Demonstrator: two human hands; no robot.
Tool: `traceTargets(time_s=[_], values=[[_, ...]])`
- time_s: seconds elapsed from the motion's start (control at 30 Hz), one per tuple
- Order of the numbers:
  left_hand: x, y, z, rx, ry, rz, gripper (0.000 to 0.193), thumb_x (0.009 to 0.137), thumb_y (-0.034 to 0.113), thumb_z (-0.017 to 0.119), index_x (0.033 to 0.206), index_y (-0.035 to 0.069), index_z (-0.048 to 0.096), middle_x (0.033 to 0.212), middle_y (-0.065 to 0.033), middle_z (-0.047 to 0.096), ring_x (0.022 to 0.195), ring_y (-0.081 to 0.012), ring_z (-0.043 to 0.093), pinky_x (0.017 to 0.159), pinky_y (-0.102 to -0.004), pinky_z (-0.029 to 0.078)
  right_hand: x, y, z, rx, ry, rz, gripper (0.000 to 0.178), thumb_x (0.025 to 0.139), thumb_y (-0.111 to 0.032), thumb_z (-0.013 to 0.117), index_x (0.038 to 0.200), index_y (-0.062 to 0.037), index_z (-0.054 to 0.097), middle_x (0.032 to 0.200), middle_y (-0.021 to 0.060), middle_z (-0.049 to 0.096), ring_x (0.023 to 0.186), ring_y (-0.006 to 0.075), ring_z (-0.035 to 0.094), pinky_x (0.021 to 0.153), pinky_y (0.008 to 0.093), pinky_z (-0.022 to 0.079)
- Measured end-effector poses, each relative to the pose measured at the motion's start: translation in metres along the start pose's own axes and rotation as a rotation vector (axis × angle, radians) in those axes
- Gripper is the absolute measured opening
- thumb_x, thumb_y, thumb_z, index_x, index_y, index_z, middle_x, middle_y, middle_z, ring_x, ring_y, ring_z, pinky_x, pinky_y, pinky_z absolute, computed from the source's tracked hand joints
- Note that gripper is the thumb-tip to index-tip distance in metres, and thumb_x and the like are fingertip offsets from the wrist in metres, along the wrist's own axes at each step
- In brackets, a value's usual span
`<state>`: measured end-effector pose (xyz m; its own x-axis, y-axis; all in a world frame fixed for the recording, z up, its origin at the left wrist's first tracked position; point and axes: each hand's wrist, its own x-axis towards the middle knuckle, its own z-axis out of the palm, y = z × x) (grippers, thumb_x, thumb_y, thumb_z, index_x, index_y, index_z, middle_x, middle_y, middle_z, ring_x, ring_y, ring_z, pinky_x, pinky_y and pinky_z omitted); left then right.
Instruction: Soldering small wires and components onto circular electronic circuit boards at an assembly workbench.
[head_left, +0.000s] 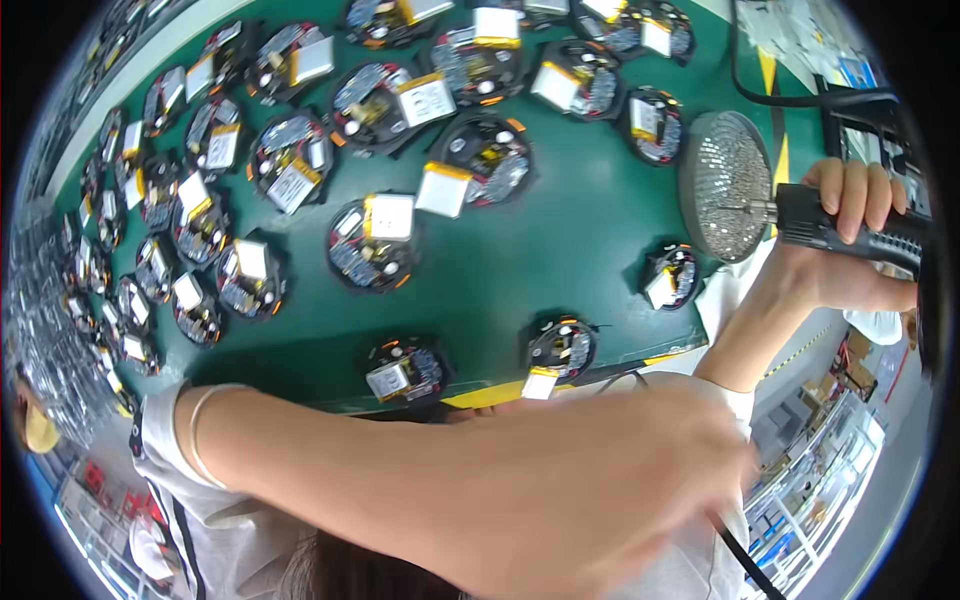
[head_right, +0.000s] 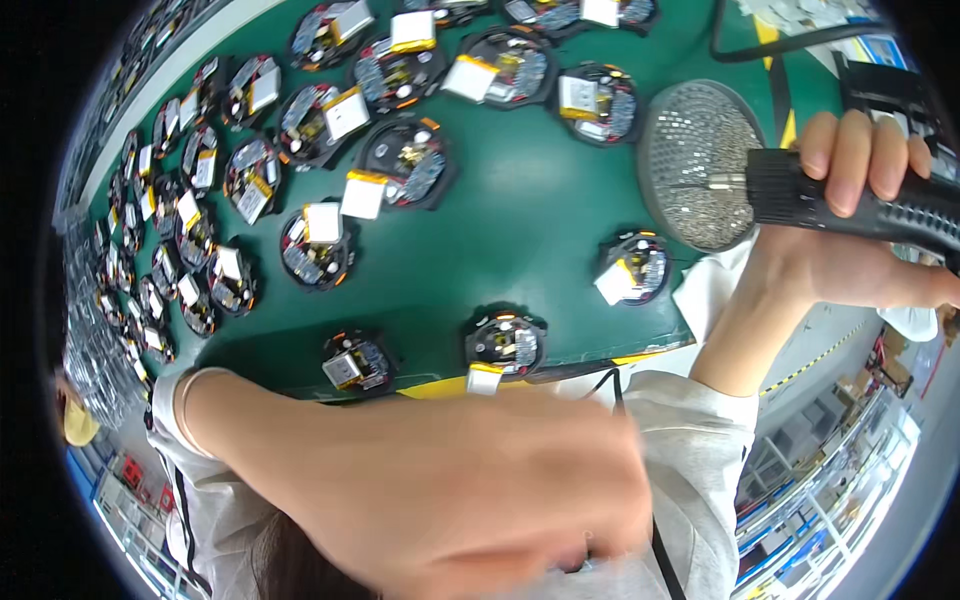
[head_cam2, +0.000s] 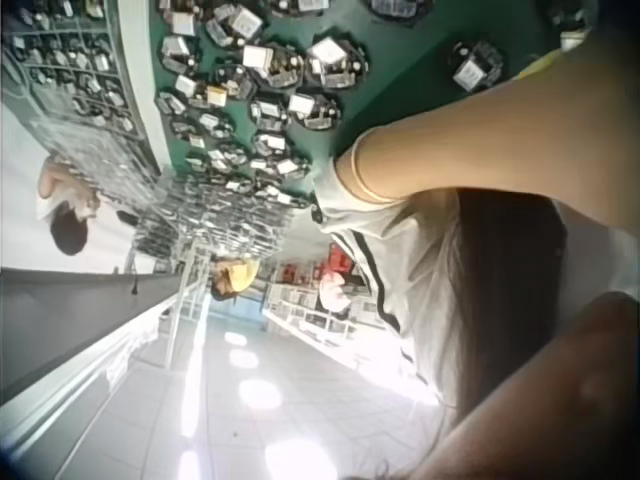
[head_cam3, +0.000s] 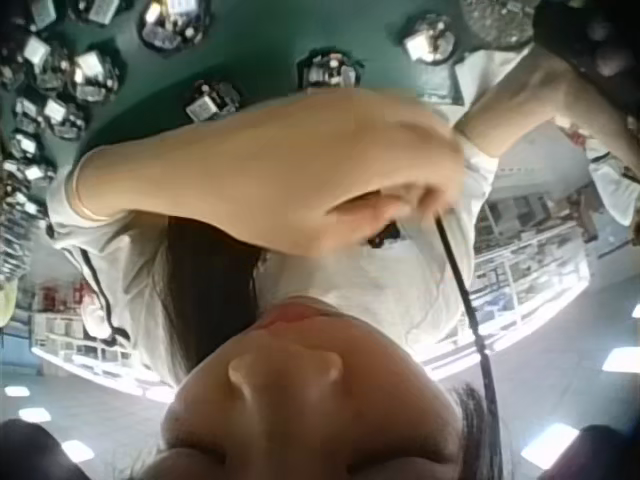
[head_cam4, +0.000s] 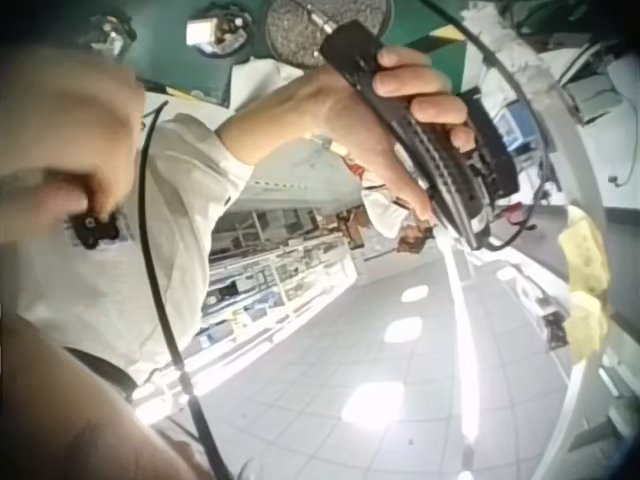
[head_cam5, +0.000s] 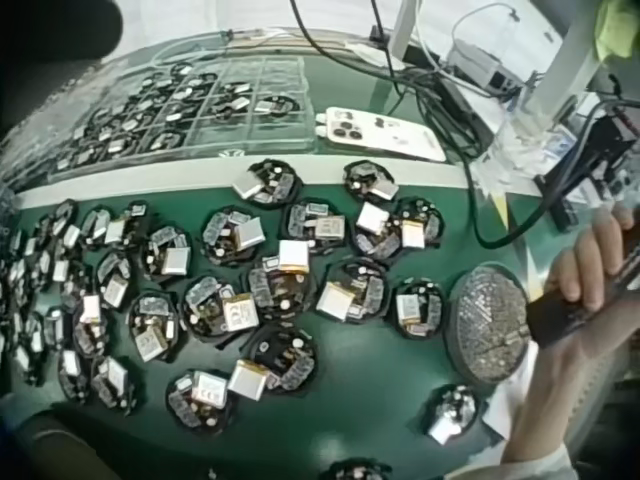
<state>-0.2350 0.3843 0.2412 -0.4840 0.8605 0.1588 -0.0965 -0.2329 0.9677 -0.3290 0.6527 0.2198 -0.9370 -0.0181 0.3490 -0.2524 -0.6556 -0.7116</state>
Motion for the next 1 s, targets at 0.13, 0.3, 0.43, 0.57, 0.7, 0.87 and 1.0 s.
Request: traceTargets(time_s=[0.13, 0.3, 0.43, 0.57, 0.7, 0.87, 1.0], values=[[-0.005, -0.033, 0.019, 1.059, 0.118, -0.274, 0.048, 0.068, 0.02, 0.075, 0.104, -0.003, 0.053, 0.105, -0.0158, 0.053, 0.097, -0.0316, 0.052, 0.08, -0.0376, 0.046, -0.007, -0.008, 0.0, 0.02, 0.034, -0.022, 0.076, 0.057, -0.076, 0.071, 0.086, -0.0079, 0.054, 0.067, -0.0037, 0.047, 0.052, 0.0077, 0.044, 0.056, 0.0251, 0.034], [-0.003, -0.043, 0.02, 1.163, 0.269, -0.219, 0.028, 0.066, 0.008, 0.063, 0.091, -0.002, 0.056, 0.099, -0.0133, 0.055, 0.09, -0.0239, 0.053, 0.066, -0.027, 0.047, -0.009, -0.002, 0.004, 0.008, -0.012, -0.052, 0.077, 0.057, -0.076, 0.073, 0.089, -0.008, 0.056, 0.069, -0.0037, 0.048, 0.055, 0.0089, 0.046, 0.058, 0.0256, 0.037], [0.007, -0.053, -0.003, 1.065, 0.32, -0.091, 0.048, 0.064, 0.001, 0.075, 0.105, -0.005, 0.051, 0.116, -0.0219, 0.05, 0.102, -0.0399, 0.053, 0.086, -0.045, 0.047, -0.011, 0.004, 0.004, -0.024, -0.145, -0.062, 0.077, 0.061, -0.078, 0.069, 0.091, -0.0088, 0.056, 0.072, -0.0033, 0.05, 0.056, 0.0096, 0.047, 0.059, 0.0263, 0.038], [0.015, -0.07, -0.018, 1.042, 0.463, 0.062, 0.049, 0.061, 0.002, 0.078, 0.104, -0.002, 0.054, 0.114, -0.0199, 0.055, 0.098, -0.0394, 0.054, 0.084, -0.0449, 0.046, -0.016, -0.008, 0.001, -0.165, -0.363, -0.006, 0.084, 0.064, -0.079, 0.066, 0.104, -0.0061, 0.058, 0.078, -0.0005, 0.054, 0.06, 0.0109, 0.051, 0.059, 0.0286, 0.041], [0.022, -0.07, -0.023, 0.983, 0.512, 0.053, 0.047, 0.06, 0.003, 0.079, 0.101, 0.002, 0.057, 0.111, -0.0162, 0.059, 0.099, -0.0365, 0.056, 0.082, -0.0421, 0.046, -0.021, -0.005, 0.018, -0.388, -0.639, -0.026, 0.088, 0.07, -0.076, 0.065, 0.118, -0.003, 0.053, 0.089, 0.0045, 0.055, 0.067, 0.0162, 0.056, 0.061, 0.0322, 0.043], [0.02, -0.075, -0.025, 0.995, 0.538, 0.081, 0.046, 0.058, 0.004, 0.08, 0.1, 0.002, 0.058, 0.11, -0.0136, 0.06, 0.098, -0.0345, 0.056, 0.082, -0.0412, 0.047, -0.02, 0.002, 0.028, -0.463, -0.83, 0.052, 0.089, 0.072, -0.074, 0.065, 0.124, -0.0036, 0.045, 0.095, 0.0068, 0.053, 0.069, 0.019, 0.056, 0.06, 0.0346, 0.044], [0.018, -0.076, -0.025, 0.993, 0.543, 0.08, 0.045, 0.059, 0.005, 0.08, 0.099, 0.003, 0.059, 0.109, -0.013, 0.061, 0.097, -0.0337, 0.057, 0.082, -0.0406, 0.047, -0.021, 0.003, 0.028, -0.449, -0.817, 0.078, 0.087, 0.072, -0.073, 0.065, 0.122, -0.0043, 0.046, 0.094, 0.0068, 0.053, 0.069, 0.019, 0.056, 0.06, 0.0351, 0.045]])
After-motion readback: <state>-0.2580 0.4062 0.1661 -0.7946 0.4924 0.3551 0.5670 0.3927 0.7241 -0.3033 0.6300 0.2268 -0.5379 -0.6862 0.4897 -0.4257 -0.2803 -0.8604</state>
